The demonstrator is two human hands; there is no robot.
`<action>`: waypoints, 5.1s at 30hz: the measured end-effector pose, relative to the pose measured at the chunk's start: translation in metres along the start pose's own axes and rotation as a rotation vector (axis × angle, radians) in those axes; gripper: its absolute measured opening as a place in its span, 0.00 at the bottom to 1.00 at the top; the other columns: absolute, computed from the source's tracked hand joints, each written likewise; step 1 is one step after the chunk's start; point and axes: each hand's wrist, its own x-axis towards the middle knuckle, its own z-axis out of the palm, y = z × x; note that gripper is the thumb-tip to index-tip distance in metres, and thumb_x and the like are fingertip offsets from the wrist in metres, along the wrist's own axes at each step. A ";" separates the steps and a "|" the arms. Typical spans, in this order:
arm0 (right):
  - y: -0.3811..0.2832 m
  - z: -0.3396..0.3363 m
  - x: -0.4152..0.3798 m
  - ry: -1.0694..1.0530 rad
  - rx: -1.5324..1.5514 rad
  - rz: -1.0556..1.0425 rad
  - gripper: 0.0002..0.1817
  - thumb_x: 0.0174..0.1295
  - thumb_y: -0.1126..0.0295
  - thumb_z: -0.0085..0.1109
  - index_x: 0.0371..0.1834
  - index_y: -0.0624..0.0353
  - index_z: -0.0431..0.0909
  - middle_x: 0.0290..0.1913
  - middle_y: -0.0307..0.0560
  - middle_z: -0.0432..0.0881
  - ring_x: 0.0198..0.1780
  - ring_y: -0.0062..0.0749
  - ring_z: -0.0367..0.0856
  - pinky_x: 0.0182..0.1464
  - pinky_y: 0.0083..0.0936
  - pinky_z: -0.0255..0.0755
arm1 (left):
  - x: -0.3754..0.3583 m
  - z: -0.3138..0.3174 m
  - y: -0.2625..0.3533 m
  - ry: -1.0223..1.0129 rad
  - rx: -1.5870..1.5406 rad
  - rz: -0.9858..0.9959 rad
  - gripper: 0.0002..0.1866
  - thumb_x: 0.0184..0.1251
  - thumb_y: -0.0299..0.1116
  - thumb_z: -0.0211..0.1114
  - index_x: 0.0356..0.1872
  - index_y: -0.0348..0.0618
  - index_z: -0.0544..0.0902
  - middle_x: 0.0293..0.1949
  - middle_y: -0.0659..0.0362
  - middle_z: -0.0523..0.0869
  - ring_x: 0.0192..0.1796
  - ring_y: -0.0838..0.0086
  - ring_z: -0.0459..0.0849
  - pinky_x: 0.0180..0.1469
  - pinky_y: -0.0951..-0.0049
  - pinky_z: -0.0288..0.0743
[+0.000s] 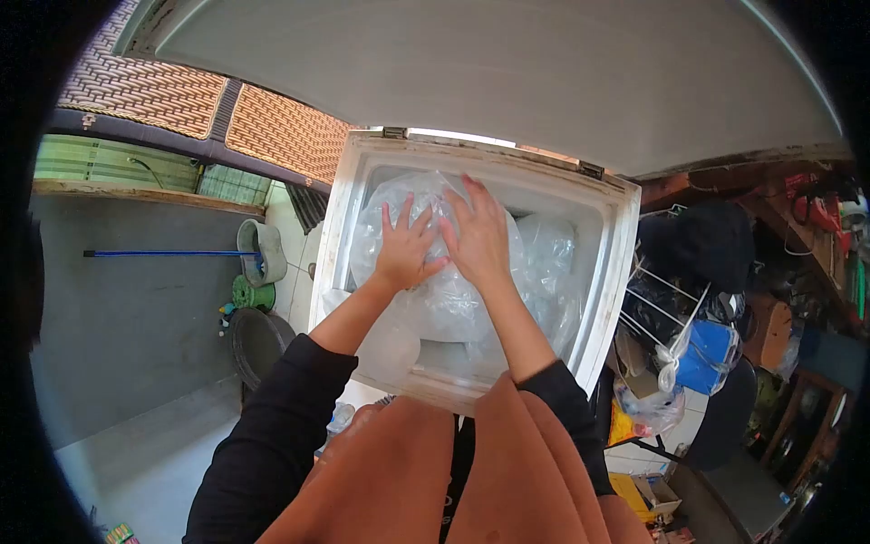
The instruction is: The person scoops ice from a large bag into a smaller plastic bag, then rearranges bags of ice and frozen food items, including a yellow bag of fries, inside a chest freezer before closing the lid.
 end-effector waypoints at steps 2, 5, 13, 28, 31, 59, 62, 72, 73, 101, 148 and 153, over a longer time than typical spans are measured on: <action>0.018 0.035 0.014 -0.061 -0.164 -0.230 0.21 0.55 0.61 0.51 0.52 0.54 0.71 0.55 0.51 0.69 0.55 0.43 0.68 0.58 0.40 0.58 | -0.001 -0.003 0.000 -0.058 0.016 -0.002 0.32 0.48 0.59 0.53 0.48 0.46 0.76 0.59 0.54 0.66 0.66 0.46 0.49 0.60 0.33 0.30; 0.034 0.055 0.023 -0.268 0.045 -0.091 0.20 0.57 0.61 0.48 0.53 0.53 0.70 0.58 0.47 0.67 0.59 0.40 0.65 0.62 0.39 0.54 | 0.005 0.006 -0.009 -0.031 -0.001 0.011 0.32 0.47 0.58 0.54 0.46 0.42 0.77 0.57 0.53 0.67 0.66 0.46 0.50 0.60 0.34 0.31; -0.011 0.012 -0.026 -0.087 -0.287 0.284 0.34 0.49 0.49 0.56 0.61 0.47 0.62 0.66 0.59 0.50 0.68 0.51 0.46 0.61 0.61 0.39 | -0.002 -0.017 -0.006 -0.178 -0.112 -0.022 0.38 0.43 0.61 0.59 0.55 0.49 0.71 0.63 0.50 0.59 0.67 0.44 0.45 0.58 0.31 0.31; -0.027 0.011 -0.074 -0.208 -0.322 0.344 0.49 0.37 0.44 0.63 0.65 0.50 0.55 0.68 0.61 0.40 0.68 0.64 0.34 0.55 0.71 0.35 | -0.010 -0.036 -0.007 -0.291 -0.009 -0.300 0.66 0.15 0.59 0.74 0.67 0.65 0.47 0.68 0.47 0.33 0.66 0.36 0.31 0.56 0.29 0.35; -0.028 -0.019 -0.100 -0.101 -0.110 0.185 0.34 0.41 0.52 0.64 0.52 0.55 0.67 0.60 0.60 0.58 0.61 0.58 0.53 0.55 0.57 0.49 | -0.043 -0.066 0.001 -0.129 -0.105 -0.533 0.53 0.32 0.53 0.72 0.66 0.60 0.54 0.67 0.47 0.46 0.68 0.44 0.41 0.60 0.38 0.42; -0.072 -0.195 -0.062 -0.096 0.302 0.576 0.24 0.59 0.58 0.52 0.09 0.63 0.69 0.07 0.39 0.65 0.10 0.21 0.65 0.18 0.19 0.62 | -0.037 -0.062 0.123 0.182 -0.861 -0.395 0.16 0.58 0.35 0.57 0.46 0.38 0.73 0.45 0.54 0.74 0.47 0.65 0.73 0.48 0.69 0.66; -0.021 -0.175 -0.042 -0.116 0.020 0.254 0.23 0.58 0.58 0.53 0.11 0.64 0.71 0.07 0.41 0.65 0.10 0.25 0.66 0.23 0.22 0.66 | 0.030 -0.048 0.106 0.286 -0.640 -0.191 0.17 0.53 0.31 0.60 0.45 0.42 0.74 0.46 0.52 0.74 0.49 0.60 0.71 0.51 0.63 0.63; 0.129 -0.090 -0.022 0.093 0.246 0.610 0.22 0.58 0.58 0.52 0.13 0.64 0.70 0.11 0.43 0.67 0.15 0.23 0.62 0.21 0.26 0.58 | 0.073 0.019 0.074 -0.029 -0.076 -0.020 0.20 0.49 0.45 0.56 0.41 0.44 0.76 0.45 0.54 0.76 0.59 0.58 0.65 0.64 0.41 0.34; 0.127 -0.090 -0.021 0.061 0.157 0.518 0.21 0.57 0.58 0.53 0.16 0.65 0.71 0.14 0.50 0.71 0.18 0.36 0.68 0.24 0.32 0.61 | 0.075 0.015 0.076 -0.069 -0.074 -0.032 0.22 0.49 0.46 0.55 0.41 0.42 0.77 0.43 0.53 0.77 0.58 0.57 0.66 0.64 0.41 0.33; 0.038 -0.052 -0.132 0.546 -0.133 0.710 0.12 0.57 0.70 0.52 0.26 0.71 0.76 0.34 0.53 0.76 0.33 0.44 0.75 0.37 0.33 0.68 | 0.105 0.035 0.085 -0.201 -0.380 0.080 0.37 0.44 0.60 0.61 0.54 0.47 0.70 0.57 0.52 0.70 0.55 0.56 0.71 0.60 0.56 0.55; 0.002 -0.136 -0.226 0.051 0.064 0.450 0.07 0.51 0.76 0.53 0.33 0.61 0.77 0.32 0.51 0.78 0.32 0.44 0.78 0.35 0.31 0.72 | -0.070 0.023 0.187 -0.608 -0.363 0.051 0.26 0.51 0.36 0.62 0.53 0.43 0.68 0.50 0.50 0.75 0.55 0.59 0.72 0.64 0.51 0.47; 0.048 -0.074 -0.182 0.135 0.217 0.499 0.10 0.54 0.75 0.50 0.37 0.65 0.77 0.34 0.57 0.78 0.35 0.48 0.78 0.37 0.33 0.73 | -0.087 0.086 0.165 -0.781 -1.034 -0.087 0.30 0.48 0.39 0.66 0.52 0.37 0.68 0.52 0.44 0.72 0.55 0.53 0.70 0.63 0.57 0.51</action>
